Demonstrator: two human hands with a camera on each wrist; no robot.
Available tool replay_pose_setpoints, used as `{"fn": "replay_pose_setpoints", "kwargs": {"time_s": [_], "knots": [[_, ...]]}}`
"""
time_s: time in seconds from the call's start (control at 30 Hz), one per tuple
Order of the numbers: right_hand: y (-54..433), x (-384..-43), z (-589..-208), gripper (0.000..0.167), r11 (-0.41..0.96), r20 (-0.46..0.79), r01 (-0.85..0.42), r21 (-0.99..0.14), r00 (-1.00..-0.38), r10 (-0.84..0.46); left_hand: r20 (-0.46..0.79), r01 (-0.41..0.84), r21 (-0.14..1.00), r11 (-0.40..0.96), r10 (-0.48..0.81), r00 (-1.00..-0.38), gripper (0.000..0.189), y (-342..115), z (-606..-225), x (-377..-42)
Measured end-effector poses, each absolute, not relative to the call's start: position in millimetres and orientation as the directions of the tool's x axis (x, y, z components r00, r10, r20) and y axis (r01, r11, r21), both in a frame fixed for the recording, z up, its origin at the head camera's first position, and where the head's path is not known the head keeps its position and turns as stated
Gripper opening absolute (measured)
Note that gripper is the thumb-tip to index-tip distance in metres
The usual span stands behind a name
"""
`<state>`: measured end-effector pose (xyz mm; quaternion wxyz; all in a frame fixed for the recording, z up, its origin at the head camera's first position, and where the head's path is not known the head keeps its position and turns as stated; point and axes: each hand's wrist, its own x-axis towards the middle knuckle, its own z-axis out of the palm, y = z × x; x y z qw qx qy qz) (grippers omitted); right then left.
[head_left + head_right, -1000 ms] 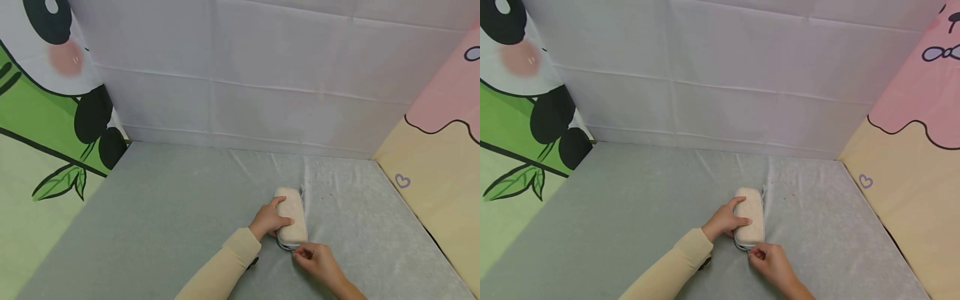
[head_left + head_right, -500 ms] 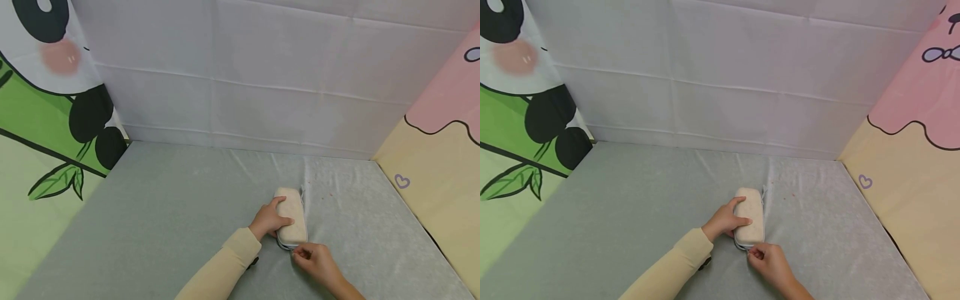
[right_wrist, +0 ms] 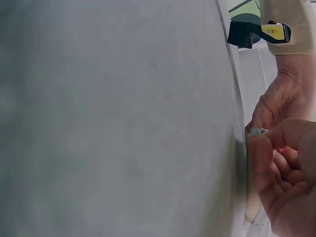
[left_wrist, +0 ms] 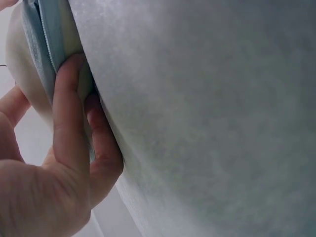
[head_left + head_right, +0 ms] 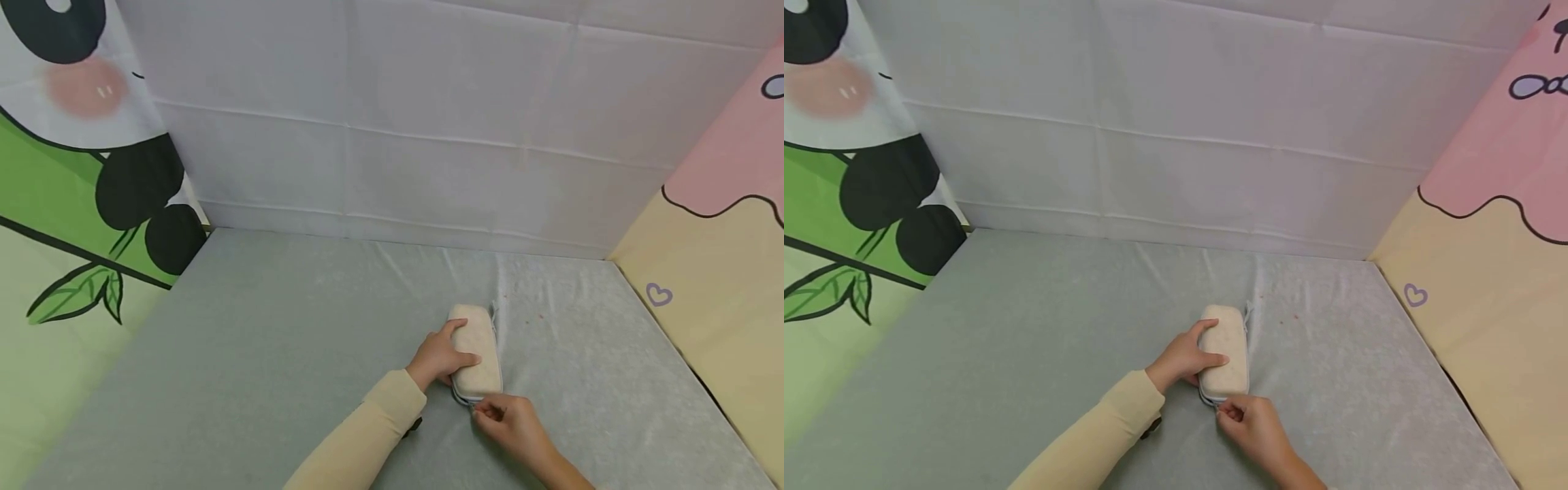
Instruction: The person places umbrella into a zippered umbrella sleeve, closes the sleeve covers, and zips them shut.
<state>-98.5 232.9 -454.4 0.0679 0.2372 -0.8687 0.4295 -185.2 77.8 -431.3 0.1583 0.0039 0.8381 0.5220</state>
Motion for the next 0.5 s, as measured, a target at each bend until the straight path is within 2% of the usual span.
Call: {"fn": "replay_pose_setpoints", "kwargs": {"time_s": [0.5], "knots": [[225.9,-98.1,-458.0,0.018,0.517,0.378,-0.496,-0.698,-0.868,-0.322,-0.251,-0.146,0.876,0.46,0.174,-0.952,0.07,77.2,-433.0,-185.9]]}}
